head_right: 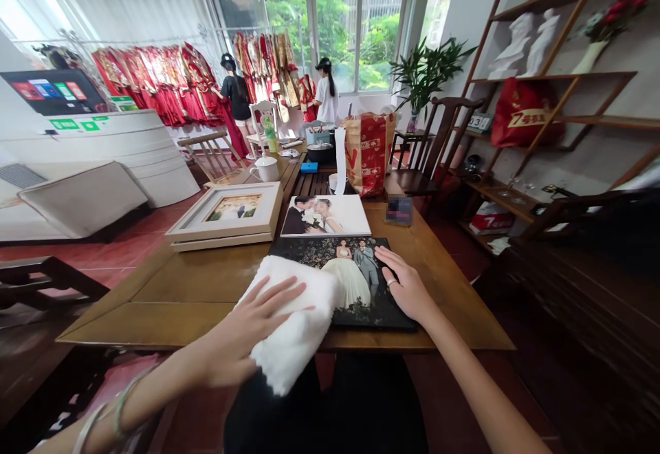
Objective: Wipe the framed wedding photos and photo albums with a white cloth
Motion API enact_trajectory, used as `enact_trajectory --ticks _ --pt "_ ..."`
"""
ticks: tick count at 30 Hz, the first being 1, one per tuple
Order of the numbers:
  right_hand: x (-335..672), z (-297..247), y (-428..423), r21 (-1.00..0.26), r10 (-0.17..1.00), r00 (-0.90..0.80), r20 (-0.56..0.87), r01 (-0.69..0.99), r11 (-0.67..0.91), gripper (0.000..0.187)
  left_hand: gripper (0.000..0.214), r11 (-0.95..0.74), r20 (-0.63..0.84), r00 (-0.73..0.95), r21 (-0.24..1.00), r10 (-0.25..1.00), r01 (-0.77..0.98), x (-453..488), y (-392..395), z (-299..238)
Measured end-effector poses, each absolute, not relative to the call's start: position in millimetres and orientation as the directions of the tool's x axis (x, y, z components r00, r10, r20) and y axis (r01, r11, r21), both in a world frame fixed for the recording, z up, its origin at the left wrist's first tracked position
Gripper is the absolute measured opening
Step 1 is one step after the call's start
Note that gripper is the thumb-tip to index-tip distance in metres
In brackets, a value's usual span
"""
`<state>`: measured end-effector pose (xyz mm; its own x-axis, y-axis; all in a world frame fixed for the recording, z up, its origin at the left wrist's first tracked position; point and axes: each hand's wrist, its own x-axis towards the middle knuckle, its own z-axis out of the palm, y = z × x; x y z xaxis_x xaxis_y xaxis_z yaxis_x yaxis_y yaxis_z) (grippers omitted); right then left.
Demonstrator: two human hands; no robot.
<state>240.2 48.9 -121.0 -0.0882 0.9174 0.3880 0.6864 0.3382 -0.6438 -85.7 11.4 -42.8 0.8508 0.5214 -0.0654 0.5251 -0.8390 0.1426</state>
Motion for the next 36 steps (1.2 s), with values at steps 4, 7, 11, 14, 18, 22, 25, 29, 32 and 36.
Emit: enact_trajectory --ticks 4,7,11,14,18,22,25,29,32,36 --pt "237.4 -121.6 49.4 -0.641 0.917 -0.085 0.39 0.69 0.337 0.039 0.059 -0.801 0.021 0.801 0.059 0.598 0.596 -72.8 57.2 -56.0" --pt "236.2 -121.0 49.7 -0.64 0.917 -0.081 0.391 0.692 0.333 0.039 0.055 -0.75 0.072 0.747 0.018 0.661 0.662 -59.5 89.8 -64.1" --pt "236.9 -119.3 49.6 -0.638 0.922 -0.085 0.379 0.697 0.327 0.04 0.053 -0.714 0.108 0.709 0.003 0.696 0.7 -47.3 114.0 -66.5" --pt "238.7 -119.1 49.6 -0.637 0.92 -0.086 0.382 0.697 0.33 0.04 0.052 -0.698 0.102 0.693 0.008 0.713 0.717 -44.5 112.5 -64.5" --pt "241.1 -119.5 49.5 -0.633 0.915 -0.087 0.394 0.696 0.339 0.039 0.053 -0.654 0.069 0.651 0.042 0.756 0.756 -46.8 88.9 -59.8" --pt "242.1 -118.3 48.6 -0.635 0.913 -0.083 0.4 0.693 0.341 0.039 0.057 -0.64 0.003 0.641 0.053 0.768 0.766 -52.5 49.4 -54.8" --pt "242.4 -117.6 47.9 -0.64 0.914 -0.079 0.398 0.69 0.339 0.039 0.066 -0.64 -0.03 0.643 0.072 0.765 0.765 -56.0 16.8 -52.9" --pt "242.8 -118.0 47.7 -0.636 0.915 -0.084 0.395 0.694 0.338 0.039 0.09 -0.681 -0.073 0.688 0.1 0.722 0.725 -56.4 -8.1 -50.7" --pt "242.6 -118.3 48.0 -0.633 0.916 -0.085 0.392 0.697 0.336 0.04 0.09 -0.706 -0.102 0.711 0.083 0.696 0.703 -52.7 1.6 -48.9" --pt "241.3 -118.5 48.4 -0.634 0.916 -0.084 0.392 0.697 0.335 0.04 0.071 -0.715 -0.061 0.715 0.031 0.696 0.699 -41.4 45.2 -50.2"
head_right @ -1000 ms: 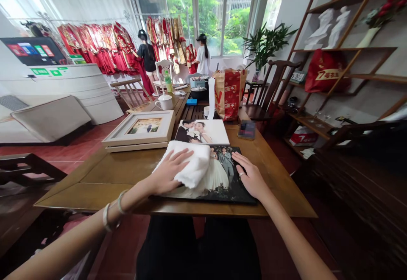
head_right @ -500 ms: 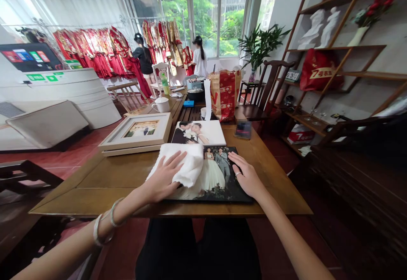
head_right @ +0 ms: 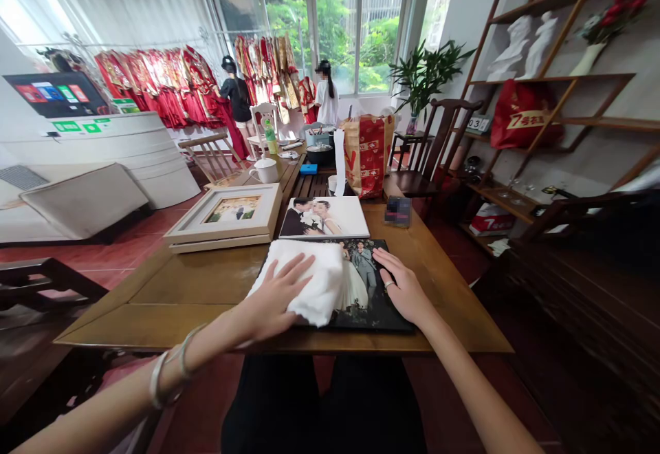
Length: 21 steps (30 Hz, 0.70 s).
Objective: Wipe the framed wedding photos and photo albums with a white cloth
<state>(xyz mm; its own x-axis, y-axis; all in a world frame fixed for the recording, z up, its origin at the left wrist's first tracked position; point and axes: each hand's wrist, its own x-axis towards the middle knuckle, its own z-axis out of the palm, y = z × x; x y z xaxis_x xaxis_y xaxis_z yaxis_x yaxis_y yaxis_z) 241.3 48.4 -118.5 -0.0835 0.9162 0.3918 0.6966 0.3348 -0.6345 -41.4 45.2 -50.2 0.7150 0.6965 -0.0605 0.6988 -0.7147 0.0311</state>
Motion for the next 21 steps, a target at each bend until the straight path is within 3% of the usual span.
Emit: enact_trajectory --ticks 5,15,21 --pt "240.7 -119.8 49.3 -0.635 0.914 -0.08 0.399 0.694 0.338 0.039 0.058 -0.671 -0.021 0.671 -0.01 0.741 0.741 -18.6 86.4 -52.2" --pt "242.4 -120.0 48.2 -0.655 0.899 -0.084 0.43 0.656 0.375 0.038 0.092 -0.686 -0.023 0.686 -0.011 0.728 0.727 -3.4 -13.6 -64.3" --pt "242.5 -119.5 47.4 -0.669 0.906 -0.079 0.416 0.649 0.363 0.037 0.087 -0.694 -0.016 0.695 0.046 0.719 0.719 -19.7 -8.3 -61.3"
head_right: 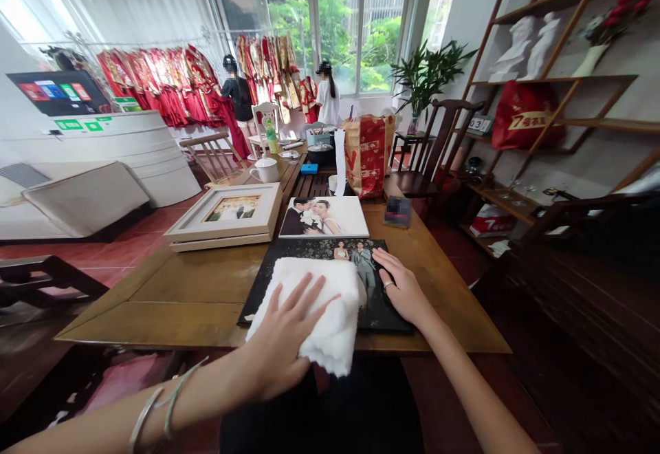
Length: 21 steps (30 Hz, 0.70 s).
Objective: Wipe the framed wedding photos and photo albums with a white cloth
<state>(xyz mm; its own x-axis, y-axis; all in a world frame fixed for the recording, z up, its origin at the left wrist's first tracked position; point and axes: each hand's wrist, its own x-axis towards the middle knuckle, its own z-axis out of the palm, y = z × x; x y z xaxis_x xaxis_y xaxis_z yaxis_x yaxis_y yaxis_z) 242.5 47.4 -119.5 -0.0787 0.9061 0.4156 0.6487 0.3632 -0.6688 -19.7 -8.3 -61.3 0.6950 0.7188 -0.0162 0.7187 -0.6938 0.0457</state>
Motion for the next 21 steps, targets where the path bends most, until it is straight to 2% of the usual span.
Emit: enact_trajectory --ticks 6,11,16,21 --pt "239.7 -119.7 47.3 -0.661 0.91 -0.07 0.408 0.665 0.348 0.038 0.067 -0.639 -0.073 0.637 -0.001 0.767 0.769 -14.0 62.2 -48.8" --pt "238.8 -120.7 48.1 -0.664 0.907 -0.075 0.415 0.657 0.358 0.038 0.061 -0.631 -0.026 0.63 -0.02 0.776 0.776 0.2 85.9 -53.6" --pt "240.9 -121.4 49.0 -0.66 0.902 -0.078 0.425 0.656 0.367 0.037 0.074 -0.683 -0.015 0.683 -0.008 0.73 0.73 -0.9 49.2 -56.7" --pt "242.5 -120.6 48.6 -0.657 0.901 -0.08 0.427 0.657 0.37 0.038 0.091 -0.718 -0.104 0.716 0.022 0.69 0.695 -12.0 -4.7 -50.2"
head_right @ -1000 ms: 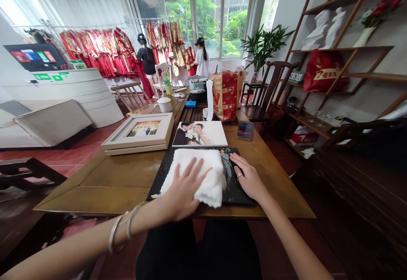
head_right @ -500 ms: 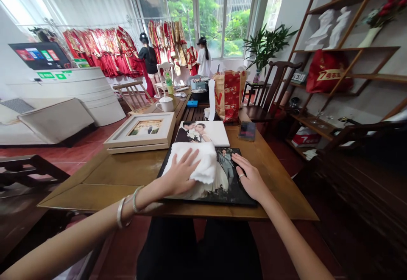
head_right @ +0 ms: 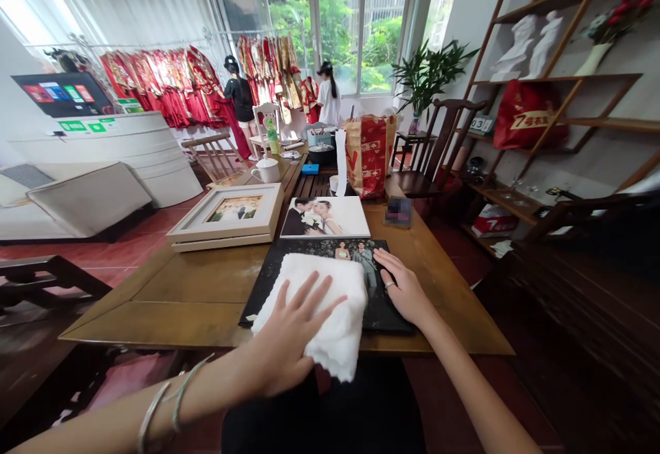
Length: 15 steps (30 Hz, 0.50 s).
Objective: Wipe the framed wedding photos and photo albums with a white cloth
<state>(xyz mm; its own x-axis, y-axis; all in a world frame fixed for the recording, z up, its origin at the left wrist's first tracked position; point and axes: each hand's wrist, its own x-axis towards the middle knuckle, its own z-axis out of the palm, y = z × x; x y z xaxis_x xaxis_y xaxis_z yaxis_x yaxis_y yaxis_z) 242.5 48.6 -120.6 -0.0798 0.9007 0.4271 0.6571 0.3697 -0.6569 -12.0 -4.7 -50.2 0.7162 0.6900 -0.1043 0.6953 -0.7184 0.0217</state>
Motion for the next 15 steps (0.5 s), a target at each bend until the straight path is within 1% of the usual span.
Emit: enact_trajectory --ticks 3,6,10,15 --pt "242.1 -120.4 48.2 -0.649 0.904 -0.086 0.418 0.668 0.364 0.038 0.093 -0.75 -0.104 0.749 0.039 0.654 0.66 -16.6 -12.9 -49.6" --pt "241.1 -120.9 48.1 -0.651 0.903 -0.092 0.419 0.664 0.369 0.038 0.087 -0.765 -0.068 0.765 0.032 0.64 0.643 -15.3 4.1 -52.4" --pt "240.1 -122.1 48.7 -0.662 0.899 -0.081 0.43 0.65 0.375 0.037 0.075 -0.733 -0.02 0.732 0.0 0.681 0.681 -2.8 46.5 -56.2" --pt "240.4 -123.5 50.0 -0.656 0.9 -0.084 0.428 0.656 0.373 0.037 0.067 -0.692 -0.029 0.691 -0.01 0.722 0.722 15.3 81.9 -57.7"
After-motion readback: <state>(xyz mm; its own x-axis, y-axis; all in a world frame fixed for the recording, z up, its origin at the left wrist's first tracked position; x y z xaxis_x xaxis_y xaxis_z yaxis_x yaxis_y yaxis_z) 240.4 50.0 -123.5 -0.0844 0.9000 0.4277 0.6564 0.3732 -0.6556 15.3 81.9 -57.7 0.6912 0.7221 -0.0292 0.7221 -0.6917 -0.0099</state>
